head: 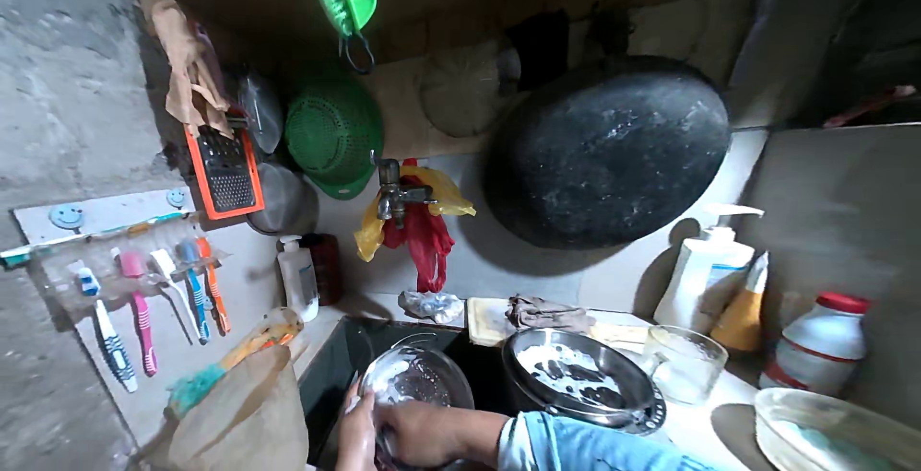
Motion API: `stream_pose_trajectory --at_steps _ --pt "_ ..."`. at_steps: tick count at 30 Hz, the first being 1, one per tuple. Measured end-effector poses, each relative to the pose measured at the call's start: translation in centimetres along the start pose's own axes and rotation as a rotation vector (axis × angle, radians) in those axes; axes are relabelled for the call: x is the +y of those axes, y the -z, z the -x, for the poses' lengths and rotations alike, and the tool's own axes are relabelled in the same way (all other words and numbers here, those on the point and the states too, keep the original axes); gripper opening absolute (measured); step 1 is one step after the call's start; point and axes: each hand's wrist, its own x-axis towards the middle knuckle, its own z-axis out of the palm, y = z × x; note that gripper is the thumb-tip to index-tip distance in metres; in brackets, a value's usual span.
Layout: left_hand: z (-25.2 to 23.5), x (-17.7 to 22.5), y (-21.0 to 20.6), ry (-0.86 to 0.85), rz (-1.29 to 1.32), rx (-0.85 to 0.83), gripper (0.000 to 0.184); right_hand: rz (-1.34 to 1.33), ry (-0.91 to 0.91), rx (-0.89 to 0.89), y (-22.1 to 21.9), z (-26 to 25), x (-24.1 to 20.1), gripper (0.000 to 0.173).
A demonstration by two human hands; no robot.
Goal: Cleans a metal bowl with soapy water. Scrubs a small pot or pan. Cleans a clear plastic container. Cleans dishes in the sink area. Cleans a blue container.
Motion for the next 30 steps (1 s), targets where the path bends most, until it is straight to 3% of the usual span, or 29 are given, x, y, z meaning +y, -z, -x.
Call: stream_pose_trajectory --at_steps 3,6,10,13,15,18,21,23,26,30 --pt "-0.1 -0.1 -0.1 -0.027 -0.033 0.013 0.038 0.174 0.049 -0.12 0.3 2.0 1.2 0.035" --pt "-0.1 -0.2 -0.3 -0.069 -0.053 -0.019 0.038 0.383 -0.039 -0.146 0.9 3.8 2.5 0.033" --pt "-0.4 -0.2 -0.2 -0.079 -0.076 -0.022 0.04 0.475 -0.215 0.128 1.6 3.4 4.9 0.035" --pt "-0.6 -0.3 -0.2 -0.063 -0.038 -0.052 0.048 0.472 -0.194 0.353 3.5 1.3 5.9 0.034" --pt "-0.8 -0.7 -0.2 -0.079 -0.048 -0.087 0.054 0.441 -0.103 0.425 4.4 -0.4 6.1 0.036" --pt "-0.7 -0.9 -0.2 -0.082 -0.124 -0.115 0.059 0.454 0.172 0.495 3.3 -2.8 5.2 0.029" --pt "-0.1 -1.1 -0.3 -0.114 -0.163 -0.037 0.029 0.545 0.549 0.586 0.9 -4.5 4.4 0.018" --pt "-0.1 -1.2 -0.1 -0.125 -0.153 -0.037 0.029 0.645 0.679 0.657 0.6 -5.0 5.3 0.015" --pt "-0.4 -1.0 0.0 -0.128 -0.146 -0.104 0.06 0.765 0.486 0.553 1.8 -3.5 7.7 0.024" --pt "-0.4 -0.6 -0.1 -0.109 -0.115 0.023 0.061 0.753 0.088 0.254 2.2 -0.5 8.9 0.033"
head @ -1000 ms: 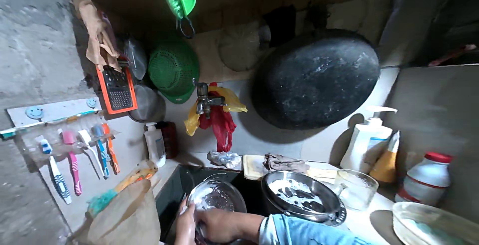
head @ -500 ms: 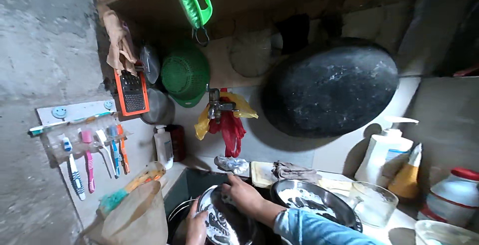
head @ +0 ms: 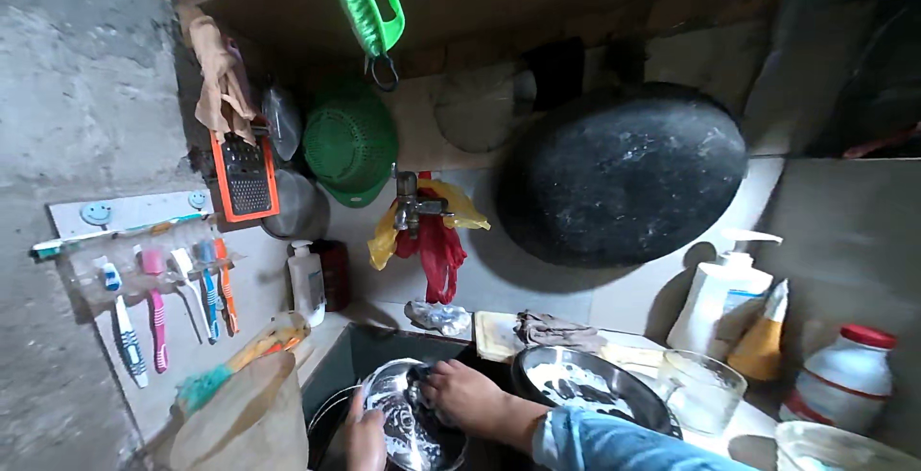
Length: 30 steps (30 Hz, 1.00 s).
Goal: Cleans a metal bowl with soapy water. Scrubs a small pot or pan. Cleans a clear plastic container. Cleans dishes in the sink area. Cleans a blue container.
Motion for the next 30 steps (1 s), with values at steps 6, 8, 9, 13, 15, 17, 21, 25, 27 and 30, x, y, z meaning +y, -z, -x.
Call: stream_pose_trajectory --at_steps 6,8,9,13,15,17,21,25,27,30 --pt "-0.2 0.2 0.2 -0.003 0.056 -0.01 0.041 -0.427 -0.073 -0.279 1.5 4.4 -5.8 0.035" --pt "-0.4 0.1 0.1 0.007 0.057 -0.042 0.04 -0.579 -0.017 -0.193 1.9 3.7 -7.2 0.03" --pt "-0.4 0.1 0.1 0.023 0.058 -0.046 0.04 -0.627 -0.006 -0.137 1.8 2.8 -7.5 0.028" --pt "-0.5 0.1 0.0 0.099 0.014 -0.067 0.041 -0.62 -0.1 0.02 0.8 -2.1 -7.4 0.027" --pt "-0.4 0.2 0.0 0.104 0.011 -0.062 0.042 -0.52 -0.179 0.016 1.0 -3.2 -6.6 0.029" --pt "-0.1 0.4 -0.1 0.104 0.016 -0.058 0.044 -0.429 -0.27 -0.019 1.5 -3.5 -5.0 0.034" --pt "0.6 0.7 -0.3 0.058 0.024 -0.039 0.044 -0.461 -0.328 -0.223 2.7 -2.1 -1.9 0.035" --pt "0.3 0.7 -0.1 0.036 0.032 -0.043 0.04 -0.524 -0.08 -0.327 2.3 -0.7 -3.4 0.03" --pt "0.0 0.5 -0.2 0.04 0.043 -0.051 0.041 -0.612 -0.009 -0.2 1.4 -1.2 -5.1 0.026" --pt "-0.1 0.3 -0.2 0.042 0.021 -0.089 0.042 -0.675 -0.063 -0.008 0.9 -3.2 -6.2 0.026"
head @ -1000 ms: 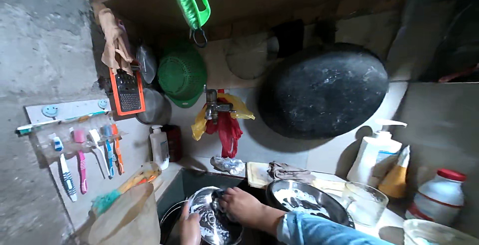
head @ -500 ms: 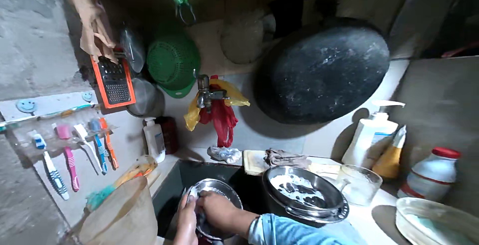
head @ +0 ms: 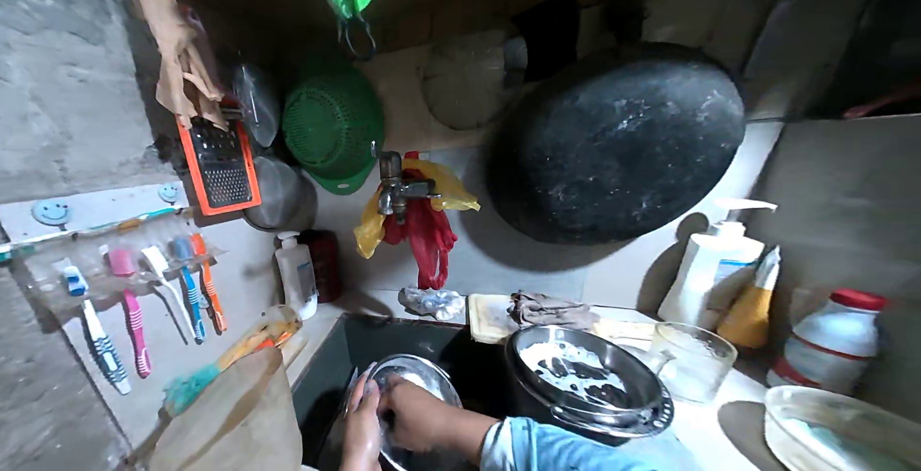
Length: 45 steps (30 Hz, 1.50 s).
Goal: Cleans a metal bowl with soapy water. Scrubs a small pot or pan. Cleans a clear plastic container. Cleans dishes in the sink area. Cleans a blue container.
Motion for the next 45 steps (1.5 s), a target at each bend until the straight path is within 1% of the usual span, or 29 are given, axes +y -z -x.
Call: stream_pose_trajectory --at_steps 2,5,7,9,11,13,15,17,20,24,27,30,31,33,35,36,38,40,41,43,44,45 --pt "0.0 -0.2 0.0 -0.027 -0.041 -0.032 0.043 0.033 -0.044 0.096 0.7 -0.9 0.7 0.03" --pt "0.1 -0.3 -0.1 -0.06 -0.087 -0.051 0.047 0.235 -0.088 0.113 2.2 -0.7 2.9 0.036" --pt "0.0 -0.3 -0.1 -0.07 -0.09 -0.052 0.048 0.443 -0.088 0.061 2.3 0.3 3.7 0.034" --pt "0.1 -0.2 0.0 -0.067 -0.075 -0.035 0.047 0.551 -0.146 -0.06 1.8 1.7 3.5 0.029" --pt "0.1 -0.2 0.1 -0.08 -0.06 -0.018 0.043 0.455 -0.236 -0.201 1.3 3.6 1.8 0.027" --pt "0.1 -0.2 0.3 -0.088 -0.047 -0.03 0.042 0.268 -0.211 -0.269 0.9 4.8 0.8 0.03" --pt "-0.1 -0.4 0.2 -0.088 -0.034 -0.033 0.042 0.127 -0.084 -0.222 0.2 4.8 0.9 0.028" --pt "0.0 -0.5 0.1 -0.082 -0.024 -0.041 0.044 0.058 0.002 -0.14 -0.6 4.0 0.7 0.027" --pt "-0.1 -0.6 0.2 -0.107 -0.051 -0.109 0.042 0.123 0.005 -0.067 -0.6 2.6 -0.5 0.026" --pt "-0.3 -0.9 0.3 -0.093 -0.04 -0.147 0.042 0.23 -0.066 -0.026 1.0 2.2 -1.2 0.03" --pt "-0.2 -1.0 0.5 -0.095 -0.029 -0.142 0.045 0.332 -0.173 0.014 2.5 1.9 -1.0 0.033" --pt "0.0 -0.8 0.3 -0.16 -0.086 -0.128 0.048 0.479 -0.275 0.031 2.8 1.3 0.2 0.04" --pt "0.1 -0.9 0.2 -0.201 -0.112 -0.127 0.049 0.507 -0.31 0.022 3.0 1.3 0.5 0.045" --pt "0.2 -0.8 0.2 -0.292 -0.148 -0.124 0.049 0.522 -0.393 -0.047 3.6 2.1 0.6 0.065" --pt "0.5 -0.7 0.1 -0.359 -0.159 -0.114 0.047 0.469 -0.415 -0.121 3.4 3.9 0.7 0.076" --pt "0.6 -0.6 0.0 -0.385 -0.16 -0.116 0.046 0.42 -0.397 -0.155 3.0 5.1 0.6 0.077" --pt "0.5 -0.7 -0.2 -0.415 -0.148 -0.135 0.044 0.288 -0.308 -0.195 1.9 7.0 0.4 0.071" --pt "0.3 -0.5 -0.4 -0.381 -0.138 -0.151 0.044 0.148 -0.208 -0.207 0.8 7.2 0.3 0.069" --pt "0.3 0.0 -0.6 -0.339 -0.139 -0.135 0.044 0.091 -0.168 -0.171 0.3 6.9 0.1 0.07" --pt "0.2 1.8 -1.0 -0.199 -0.149 -0.085 0.046 0.03 -0.125 -0.083 0.2 6.8 -0.7 0.073" --pt "0.1 2.9 -1.0 -0.107 -0.163 -0.078 0.049 0.045 -0.116 -0.062 0.6 7.0 -1.0 0.071" --pt "-0.2 3.7 -0.9 -0.015 -0.175 -0.084 0.053 0.074 -0.104 -0.057 1.1 7.2 -1.2 0.066"
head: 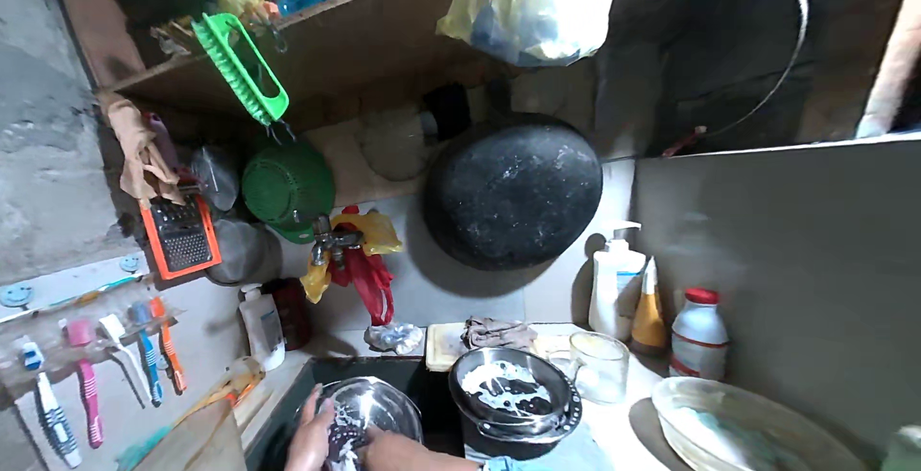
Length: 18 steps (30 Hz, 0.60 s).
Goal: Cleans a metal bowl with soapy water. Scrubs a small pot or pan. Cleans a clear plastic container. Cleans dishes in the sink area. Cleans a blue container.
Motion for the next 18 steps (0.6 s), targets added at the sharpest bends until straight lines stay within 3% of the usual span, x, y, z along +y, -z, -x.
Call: stream_pose_trajectory --at_steps 2,4,7,10,13,16,18 --pt "-0.5 1.2 0.8 0.125 -0.023 -0.031 0.056 0.051 0.035 -0.011 1.6 0.6 0.2 0.054" --pt "-0.3 2.0 1.6 0.117 -0.148 -0.091 0.056 0.028 0.093 -0.032 3.7 1.4 1.0 0.041" --pt "0.9 3.4 2.6 -0.137 -0.591 -0.247 0.057 -0.219 0.179 -0.083 6.7 2.4 2.7 0.029" --pt "3.0 4.8 2.9 -0.412 -0.744 -0.461 0.053 -0.483 0.211 -0.13 8.8 2.8 4.1 0.036" --pt "3.3 4.5 2.6 -0.51 -0.572 -0.497 0.035 -0.554 0.259 0.002 10.9 3.1 4.9 0.045" --pt "3.3 3.5 0.9 -0.474 -0.202 -0.304 0.021 -0.547 0.188 0.382 12.9 3.0 4.9 0.044" --pt "3.5 3.5 -0.4 -0.39 0.001 -0.165 0.022 -0.295 0.093 0.601 13.4 2.9 4.3 0.047"
